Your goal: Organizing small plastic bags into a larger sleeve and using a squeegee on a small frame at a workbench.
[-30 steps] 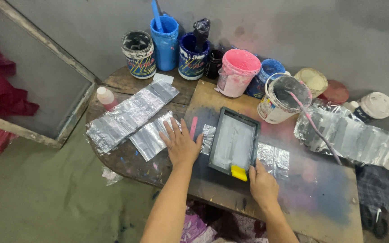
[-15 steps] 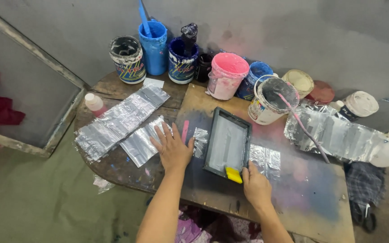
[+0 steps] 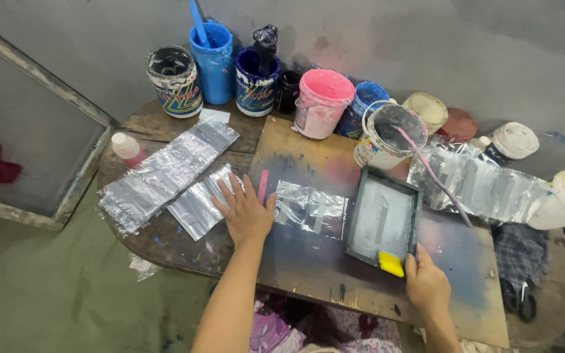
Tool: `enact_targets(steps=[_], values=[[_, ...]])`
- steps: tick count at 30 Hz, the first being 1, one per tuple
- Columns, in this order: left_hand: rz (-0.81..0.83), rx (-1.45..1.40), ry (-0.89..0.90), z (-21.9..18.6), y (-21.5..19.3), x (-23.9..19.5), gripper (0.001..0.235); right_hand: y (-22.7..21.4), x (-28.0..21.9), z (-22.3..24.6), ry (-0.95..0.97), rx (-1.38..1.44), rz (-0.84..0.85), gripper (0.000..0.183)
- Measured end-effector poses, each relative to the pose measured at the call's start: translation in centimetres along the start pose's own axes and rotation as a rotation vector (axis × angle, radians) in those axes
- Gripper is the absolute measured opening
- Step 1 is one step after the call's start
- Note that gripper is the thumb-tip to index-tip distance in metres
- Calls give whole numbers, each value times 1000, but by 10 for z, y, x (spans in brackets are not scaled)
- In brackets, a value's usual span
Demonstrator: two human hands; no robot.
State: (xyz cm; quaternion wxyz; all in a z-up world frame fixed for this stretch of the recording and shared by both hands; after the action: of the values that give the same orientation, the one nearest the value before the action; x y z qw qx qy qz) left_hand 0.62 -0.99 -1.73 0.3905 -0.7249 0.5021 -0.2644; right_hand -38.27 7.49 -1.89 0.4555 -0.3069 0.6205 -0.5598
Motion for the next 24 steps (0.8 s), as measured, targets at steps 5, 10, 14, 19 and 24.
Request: enact_targets(steps=[5, 10, 14, 19, 24], values=[[6, 10, -3, 0, 0, 0, 87, -13, -21, 32, -33, 51, 32, 56], [-6, 46, 9, -1, 0, 0, 86, 12, -10, 44, -128, 32, 1, 58], [-3, 25, 4, -1, -1, 0, 86, 10, -10, 53, -129, 4, 5, 59], [2, 0, -5, -1, 0, 1, 87, 14, -5, 49, -122, 7, 2, 59], [0, 13, 4, -1, 1, 0, 85, 1, -9, 51, -94, 35, -3, 57]])
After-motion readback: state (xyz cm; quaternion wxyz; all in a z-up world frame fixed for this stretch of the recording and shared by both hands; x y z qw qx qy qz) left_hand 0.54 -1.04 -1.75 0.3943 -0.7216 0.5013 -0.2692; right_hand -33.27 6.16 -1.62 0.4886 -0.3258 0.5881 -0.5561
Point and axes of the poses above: each hand's wrist, its own x-axis towards the middle knuckle, its own y-axis out of the palm, z = x × y, the point moved 1 cm from there along x, towards the middle knuckle, and after that the axes turned 14 degrees about -x, right-handed, at the moved point
